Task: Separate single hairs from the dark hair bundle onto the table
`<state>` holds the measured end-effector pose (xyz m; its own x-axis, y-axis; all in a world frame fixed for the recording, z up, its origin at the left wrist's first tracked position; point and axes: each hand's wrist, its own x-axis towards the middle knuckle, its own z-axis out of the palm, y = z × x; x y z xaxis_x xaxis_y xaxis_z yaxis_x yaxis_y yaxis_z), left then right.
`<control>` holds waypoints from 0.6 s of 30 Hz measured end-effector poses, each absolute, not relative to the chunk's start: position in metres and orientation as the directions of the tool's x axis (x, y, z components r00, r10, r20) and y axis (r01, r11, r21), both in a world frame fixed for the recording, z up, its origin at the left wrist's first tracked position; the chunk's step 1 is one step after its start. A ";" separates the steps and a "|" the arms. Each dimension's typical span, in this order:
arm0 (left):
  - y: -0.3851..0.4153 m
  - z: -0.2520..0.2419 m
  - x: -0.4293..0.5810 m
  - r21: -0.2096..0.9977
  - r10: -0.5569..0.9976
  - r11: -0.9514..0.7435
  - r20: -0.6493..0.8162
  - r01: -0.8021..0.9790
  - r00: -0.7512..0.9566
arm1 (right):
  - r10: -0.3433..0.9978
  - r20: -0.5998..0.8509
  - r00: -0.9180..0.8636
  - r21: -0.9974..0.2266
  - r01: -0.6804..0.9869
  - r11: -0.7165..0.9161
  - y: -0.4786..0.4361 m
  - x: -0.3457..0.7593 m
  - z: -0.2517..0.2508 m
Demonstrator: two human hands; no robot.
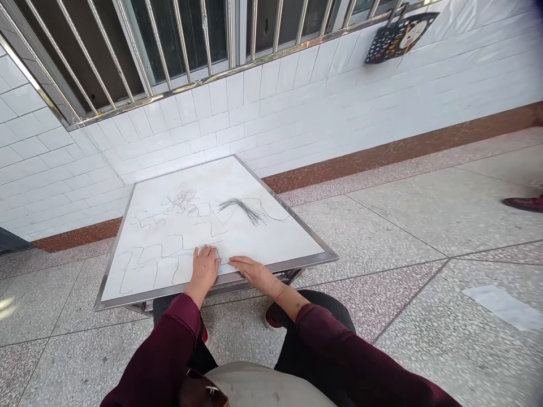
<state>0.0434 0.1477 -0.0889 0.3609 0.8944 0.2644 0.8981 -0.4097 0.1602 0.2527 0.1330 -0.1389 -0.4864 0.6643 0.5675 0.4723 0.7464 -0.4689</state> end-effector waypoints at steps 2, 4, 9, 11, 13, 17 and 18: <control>0.149 -0.086 0.042 0.157 0.887 -0.420 0.280 0.894 0.368 | 0.681 0.557 -0.475 -0.492 0.472 0.731 0.133 0.254 -0.138; 0.149 -0.081 0.041 0.155 0.879 -0.431 0.293 0.889 0.375 | 0.691 0.553 -0.464 -0.502 0.476 0.722 0.132 0.254 -0.138; 0.158 -0.066 0.032 0.167 0.866 -0.444 0.331 0.881 0.374 | 0.704 0.570 -0.424 -0.524 0.472 0.709 0.130 0.252 -0.135; 0.169 -0.061 0.027 0.176 0.865 -0.443 0.343 0.879 0.367 | 0.712 0.577 -0.399 -0.527 0.484 0.699 0.130 0.252 -0.134; 0.184 -0.056 0.022 0.188 0.866 -0.442 0.344 0.877 0.362 | 0.721 0.580 -0.380 -0.524 0.504 0.687 0.130 0.252 -0.134; 0.213 -0.049 0.015 0.228 0.867 -0.456 0.330 0.860 0.372 | 0.723 0.589 -0.361 -0.514 0.524 0.680 0.131 0.253 -0.135; 0.218 -0.048 0.014 0.243 0.867 -0.460 0.330 0.854 0.373 | 0.725 0.590 -0.357 -0.516 0.524 0.678 0.131 0.254 -0.135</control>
<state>0.0137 0.2183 -0.0482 0.3730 0.8674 0.3295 0.8540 -0.4597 0.2435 0.2536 0.1313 -0.1353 -0.3568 0.7246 0.5896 0.5241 0.6777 -0.5158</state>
